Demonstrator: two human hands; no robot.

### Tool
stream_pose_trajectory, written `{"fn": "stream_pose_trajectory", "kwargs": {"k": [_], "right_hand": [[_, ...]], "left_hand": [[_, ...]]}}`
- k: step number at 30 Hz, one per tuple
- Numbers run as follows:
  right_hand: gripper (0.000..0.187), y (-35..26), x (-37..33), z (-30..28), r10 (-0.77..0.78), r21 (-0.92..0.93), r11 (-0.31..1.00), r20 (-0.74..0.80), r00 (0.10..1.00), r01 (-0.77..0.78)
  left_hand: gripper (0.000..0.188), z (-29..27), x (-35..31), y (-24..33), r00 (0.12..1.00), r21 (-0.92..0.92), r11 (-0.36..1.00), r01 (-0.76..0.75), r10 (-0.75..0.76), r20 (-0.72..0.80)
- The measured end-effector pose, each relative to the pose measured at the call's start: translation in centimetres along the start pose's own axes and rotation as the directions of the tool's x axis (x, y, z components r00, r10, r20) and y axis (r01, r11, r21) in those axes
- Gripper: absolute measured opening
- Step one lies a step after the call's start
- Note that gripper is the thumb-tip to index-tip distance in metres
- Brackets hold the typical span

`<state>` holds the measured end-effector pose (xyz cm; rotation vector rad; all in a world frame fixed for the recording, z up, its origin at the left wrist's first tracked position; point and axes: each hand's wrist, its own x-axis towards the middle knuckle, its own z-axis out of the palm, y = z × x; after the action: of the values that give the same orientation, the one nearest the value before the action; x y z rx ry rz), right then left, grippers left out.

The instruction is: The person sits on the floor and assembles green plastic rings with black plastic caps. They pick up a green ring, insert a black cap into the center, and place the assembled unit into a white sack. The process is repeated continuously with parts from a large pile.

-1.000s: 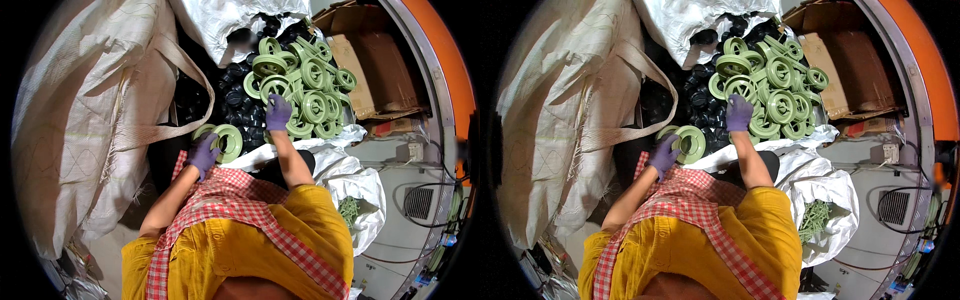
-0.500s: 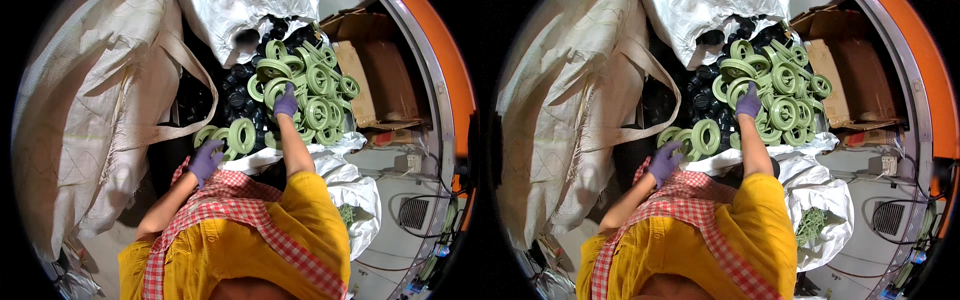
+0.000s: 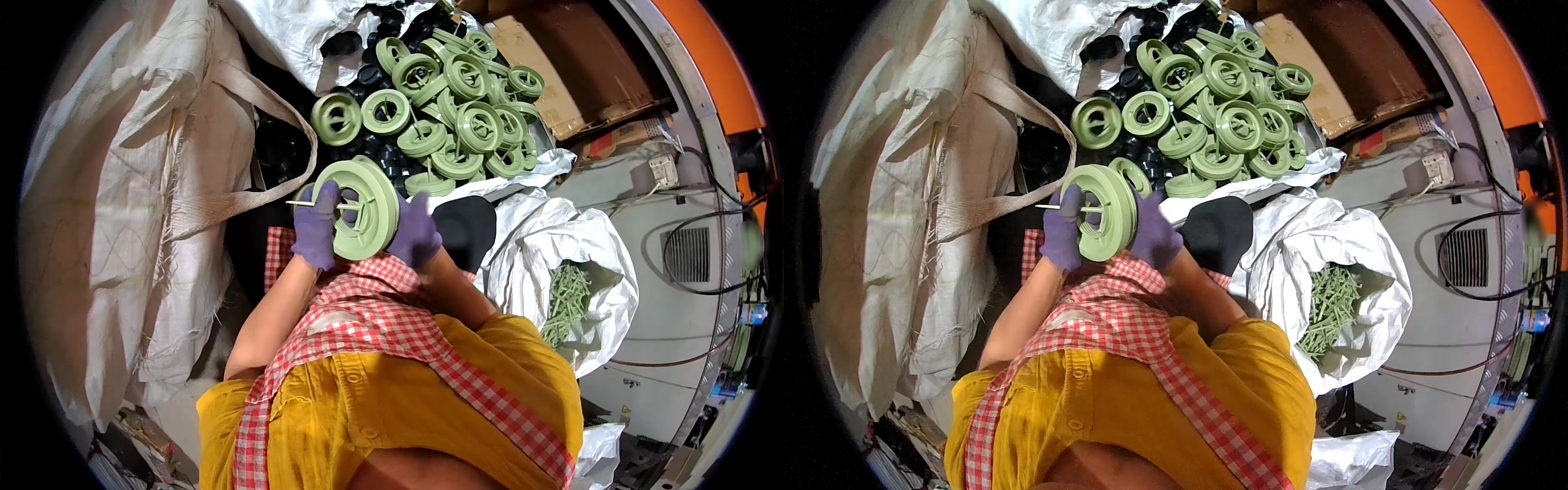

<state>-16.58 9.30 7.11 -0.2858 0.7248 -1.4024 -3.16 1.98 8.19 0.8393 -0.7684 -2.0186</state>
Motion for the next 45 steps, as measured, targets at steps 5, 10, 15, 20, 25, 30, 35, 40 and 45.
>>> {"fn": "stream_pose_trajectory", "kwargs": {"k": [5,10,15,20,25,30,35,40,45], "right_hand": [[0.037,0.7,-0.4,0.3,-0.326,-0.42,0.854,0.025,0.945,0.306],[0.041,2.4,0.2,-3.5,-0.258,0.011,0.966,0.06,0.964,0.257],[0.04,-1.5,4.0,-7.9,-0.447,-0.251,0.89,-0.315,0.838,0.381],[0.037,-4.1,18.1,-6.4,-0.621,-0.93,-0.134,0.347,0.703,0.341],[0.021,-0.2,29.2,-7.2,-0.099,-0.54,-0.814,0.492,0.865,0.215],[0.023,0.2,30.2,-6.7,-0.188,-0.724,-0.66,0.416,0.89,0.199],[0.041,-4.5,19.5,-4.3,-0.629,-0.957,0.005,0.224,0.745,0.292],[0.039,-2.4,7.4,-1.0,-0.355,-0.612,0.73,0.041,0.934,0.304],[0.036,-1.1,-0.2,0.8,-0.172,-0.34,0.924,0.043,0.984,0.176]], "left_hand": [[0.023,-1.1,0.8,-2.6,0.971,0.107,0.981,-0.161,0.177,-0.16],[0.058,-2.0,1.6,0.1,0.984,-0.313,0.937,0.154,-0.115,0.138],[0.038,-7.8,4.4,0.3,0.959,0.223,0.972,-0.07,0.127,-0.252],[0.034,-9.8,6.9,-4.6,0.969,0.993,0.035,-0.115,0.225,0.105],[0.046,-10.3,5.9,-5.9,0.967,0.99,0.038,-0.134,0.223,0.122],[0.037,-10.0,5.4,-2.9,0.978,0.944,0.285,-0.166,0.172,0.12],[0.039,-8.0,4.8,-0.5,0.957,0.508,0.861,-0.03,0.172,-0.235],[0.045,-2.7,5.0,0.6,0.961,0.071,0.996,0.046,-0.064,0.271],[0.035,-0.3,1.3,0.6,0.98,0.281,0.959,-0.025,-0.032,0.198]]}}
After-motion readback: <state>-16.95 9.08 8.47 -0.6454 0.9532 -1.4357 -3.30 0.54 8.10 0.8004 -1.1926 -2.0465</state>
